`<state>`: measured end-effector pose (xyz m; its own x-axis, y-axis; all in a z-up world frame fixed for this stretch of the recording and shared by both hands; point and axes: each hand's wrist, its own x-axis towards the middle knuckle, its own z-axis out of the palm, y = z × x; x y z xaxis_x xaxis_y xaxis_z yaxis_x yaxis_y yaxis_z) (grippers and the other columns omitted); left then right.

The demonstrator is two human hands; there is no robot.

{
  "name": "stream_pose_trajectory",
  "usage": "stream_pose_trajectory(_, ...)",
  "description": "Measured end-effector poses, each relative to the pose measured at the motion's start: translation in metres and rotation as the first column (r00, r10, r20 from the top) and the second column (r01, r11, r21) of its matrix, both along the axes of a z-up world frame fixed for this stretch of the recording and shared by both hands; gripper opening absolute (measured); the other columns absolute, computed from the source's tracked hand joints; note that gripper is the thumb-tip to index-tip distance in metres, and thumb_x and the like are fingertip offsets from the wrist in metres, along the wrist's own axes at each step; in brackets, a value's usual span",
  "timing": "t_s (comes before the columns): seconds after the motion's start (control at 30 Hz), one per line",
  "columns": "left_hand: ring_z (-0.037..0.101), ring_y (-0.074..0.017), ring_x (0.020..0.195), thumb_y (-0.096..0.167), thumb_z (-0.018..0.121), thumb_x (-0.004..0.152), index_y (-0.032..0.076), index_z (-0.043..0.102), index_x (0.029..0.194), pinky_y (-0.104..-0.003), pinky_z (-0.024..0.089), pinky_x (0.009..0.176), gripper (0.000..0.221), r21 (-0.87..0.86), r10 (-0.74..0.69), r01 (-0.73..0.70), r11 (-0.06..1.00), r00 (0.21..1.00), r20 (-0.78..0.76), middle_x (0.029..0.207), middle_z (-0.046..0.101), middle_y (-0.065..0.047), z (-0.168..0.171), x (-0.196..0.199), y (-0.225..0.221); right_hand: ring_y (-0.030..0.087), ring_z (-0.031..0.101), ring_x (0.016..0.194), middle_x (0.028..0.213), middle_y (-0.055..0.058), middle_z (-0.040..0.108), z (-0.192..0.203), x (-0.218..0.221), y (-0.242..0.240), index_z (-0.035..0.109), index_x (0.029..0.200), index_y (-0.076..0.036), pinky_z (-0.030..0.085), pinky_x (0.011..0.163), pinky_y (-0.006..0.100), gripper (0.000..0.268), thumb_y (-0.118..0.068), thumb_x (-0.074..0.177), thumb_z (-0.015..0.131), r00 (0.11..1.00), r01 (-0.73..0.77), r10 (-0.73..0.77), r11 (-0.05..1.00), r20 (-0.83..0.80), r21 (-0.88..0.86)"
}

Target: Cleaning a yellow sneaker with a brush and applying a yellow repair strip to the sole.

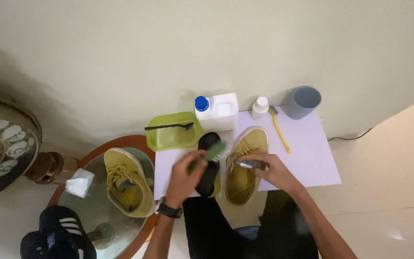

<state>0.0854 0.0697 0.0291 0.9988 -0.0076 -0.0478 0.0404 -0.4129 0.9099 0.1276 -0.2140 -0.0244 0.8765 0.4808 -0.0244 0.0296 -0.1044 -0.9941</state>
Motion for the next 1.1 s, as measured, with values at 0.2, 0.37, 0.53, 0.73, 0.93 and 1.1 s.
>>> stream_pose_trajectory(0.2, 0.067, -0.0267, 0.095, 0.018, 0.064, 0.102, 0.01, 0.077, 0.109, -0.043, 0.053, 0.088, 0.017, 0.145, -0.24, 0.221, 0.964, 0.963, 0.124, 0.095, 0.073, -0.011, -0.017, 0.004, -0.039, 0.029, 0.06, 0.115, 0.119, 0.015, 0.075, -0.02, 0.005, -0.008, 0.075, 0.125, -0.008, 0.04, 0.107, 0.051, 0.045, 0.006, 0.083, 0.068, 0.999, -0.033, 0.033, 0.999, 0.022, 0.021)
stream_pose_trajectory(0.37, 0.061, -0.0236, 0.089, 0.018, 0.061, 0.101, 0.018, 0.072, 0.103, -0.041, 0.043, 0.088, 0.011, 0.452, -0.361, 0.22, 0.865, 0.897, 0.255, 0.087, 0.067, -0.005, 0.004, 0.017, -0.055, 0.029, 0.058, 0.119, 0.124, 0.014, 0.074, -0.01, 0.009, -0.019, 0.073, 0.131, -0.008, 0.039, 0.11, 0.05, 0.05, 0.005, 0.082, 0.07, 0.993, -0.104, 0.107, 0.993, -0.049, 0.062)
stream_pose_trajectory(0.53, 0.06, -0.022, 0.087, 0.029, 0.056, 0.107, 0.021, 0.067, 0.1, -0.038, 0.037, 0.086, 0.015, 0.539, -0.402, 0.221, 0.813, 0.882, 0.245, 0.087, 0.064, -0.002, -0.021, 0.029, -0.072, 0.028, 0.057, 0.124, 0.129, 0.012, 0.072, 0.009, 0.011, -0.021, 0.07, 0.135, -0.008, 0.037, 0.112, 0.051, 0.051, 0.0, 0.085, 0.07, 0.973, -0.141, 0.153, 0.987, -0.171, 0.081)
stream_pose_trajectory(0.73, 0.064, -0.0311, 0.09, 0.038, 0.065, 0.099, 0.016, 0.058, 0.11, -0.046, 0.044, 0.086, 0.026, 0.55, -0.333, 0.166, 0.819, 0.917, 0.219, 0.085, 0.063, -0.006, -0.022, 0.042, -0.048, 0.043, 0.058, 0.12, 0.127, 0.026, 0.068, 0.021, 0.015, -0.018, 0.059, 0.144, 0.0, 0.036, 0.107, 0.057, 0.063, 0.001, 0.081, 0.065, 0.974, -0.117, 0.131, 0.99, -0.186, 0.084)
stream_pose_trajectory(0.93, 0.063, -0.0295, 0.079, 0.033, 0.062, 0.103, 0.014, 0.055, 0.112, -0.037, 0.045, 0.083, 0.022, 0.477, -0.367, 0.203, 0.855, 0.886, 0.282, 0.078, 0.061, -0.012, -0.03, 0.042, -0.06, 0.028, 0.061, 0.103, 0.111, 0.017, 0.072, 0.009, 0.011, -0.021, 0.045, 0.154, -0.002, 0.046, 0.097, 0.044, 0.078, 0.009, 0.081, 0.07, 0.986, -0.086, 0.107, 0.983, -0.125, 0.163)
stream_pose_trajectory(1.1, 0.068, -0.0333, 0.09, 0.033, 0.068, 0.099, 0.018, 0.054, 0.115, -0.046, 0.043, 0.093, 0.026, 0.475, -0.294, 0.193, 0.859, 0.944, 0.148, 0.091, 0.063, -0.009, -0.031, 0.034, -0.039, 0.029, 0.066, 0.093, 0.108, 0.023, 0.077, -0.027, 0.012, -0.022, 0.032, 0.158, 0.001, 0.049, 0.087, 0.042, 0.084, 0.007, 0.083, 0.068, 0.969, -0.079, 0.136, 0.963, -0.208, 0.258)
